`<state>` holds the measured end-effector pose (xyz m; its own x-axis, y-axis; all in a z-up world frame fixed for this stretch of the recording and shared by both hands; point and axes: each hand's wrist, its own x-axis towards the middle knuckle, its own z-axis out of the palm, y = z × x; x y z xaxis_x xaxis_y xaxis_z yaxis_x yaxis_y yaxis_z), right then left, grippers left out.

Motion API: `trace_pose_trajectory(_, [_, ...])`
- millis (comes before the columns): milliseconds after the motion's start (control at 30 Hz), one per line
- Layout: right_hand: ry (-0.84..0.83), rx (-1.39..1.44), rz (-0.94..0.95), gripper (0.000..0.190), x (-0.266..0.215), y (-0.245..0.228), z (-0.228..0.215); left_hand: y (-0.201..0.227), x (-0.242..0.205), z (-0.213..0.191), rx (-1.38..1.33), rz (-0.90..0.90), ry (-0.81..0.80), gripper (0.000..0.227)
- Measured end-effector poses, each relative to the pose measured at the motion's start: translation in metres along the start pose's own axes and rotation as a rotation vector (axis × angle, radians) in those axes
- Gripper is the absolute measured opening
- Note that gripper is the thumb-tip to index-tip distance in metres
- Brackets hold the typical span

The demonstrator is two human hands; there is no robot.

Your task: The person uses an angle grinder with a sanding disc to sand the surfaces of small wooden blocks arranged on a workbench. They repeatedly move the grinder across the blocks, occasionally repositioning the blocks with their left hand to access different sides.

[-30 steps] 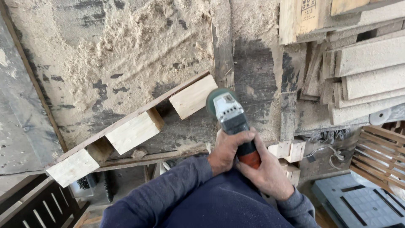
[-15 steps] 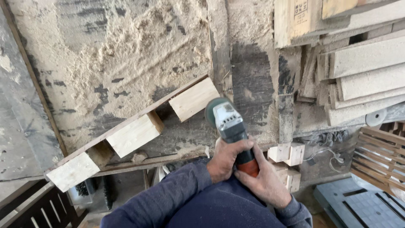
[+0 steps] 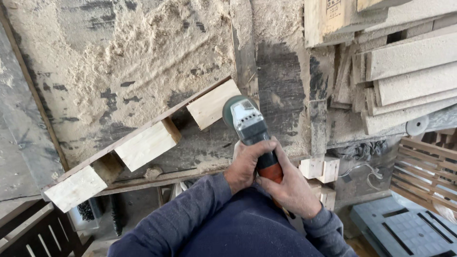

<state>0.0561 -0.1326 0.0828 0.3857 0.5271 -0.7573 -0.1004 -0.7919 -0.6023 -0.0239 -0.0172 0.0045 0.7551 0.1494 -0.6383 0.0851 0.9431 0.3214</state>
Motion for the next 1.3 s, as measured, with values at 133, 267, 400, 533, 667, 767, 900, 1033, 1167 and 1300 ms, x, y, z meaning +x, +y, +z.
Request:
trace_pose_trajectory(133, [-0.036,-0.070,0.060,0.107,-0.009,-0.016,0.005,0.005,-0.015,0.000,0.010,-0.031,0.004,0.029])
trace_pose_trajectory(267, [-0.023,-0.051,-0.005,0.105,-0.006,-0.022,0.011,0.017,-0.013,-0.001,0.044,0.005,0.025,0.029])
trace_pose_trajectory(400, [-0.007,-0.016,0.122,0.106,-0.001,-0.007,0.020,0.015,-0.015,-0.008,0.064,0.017,0.004,0.032])
trace_pose_trajectory(533, [-0.013,-0.073,-0.057,0.106,-0.014,-0.011,0.029,0.019,-0.029,-0.007,0.082,-0.059,0.074,0.036])
trace_pose_trajectory(667, [-0.005,-0.064,0.104,0.110,-0.009,-0.012,0.034,0.017,-0.025,-0.014,0.108,0.006,0.017,0.036])
trace_pose_trajectory(767, [0.020,-0.052,0.145,0.112,-0.008,-0.004,0.039,0.009,-0.023,-0.022,0.093,0.004,0.003,0.035])
trace_pose_trajectory(900, [0.067,-0.209,-0.269,0.106,-0.016,0.003,0.047,0.005,-0.031,-0.028,0.065,-0.016,0.030,0.034])
trace_pose_trajectory(1033, [0.012,-0.065,0.007,0.107,-0.014,0.008,0.055,0.006,-0.043,-0.031,0.059,0.066,0.019,0.033])
trace_pose_trajectory(1167, [0.013,-0.085,0.053,0.108,-0.018,0.006,0.057,0.008,-0.047,-0.028,0.043,0.110,-0.016,0.033])
trace_pose_trajectory(1300, [-0.017,-0.092,-0.116,0.104,-0.025,0.014,0.065,-0.004,-0.061,-0.042,0.090,0.014,0.103,0.034])
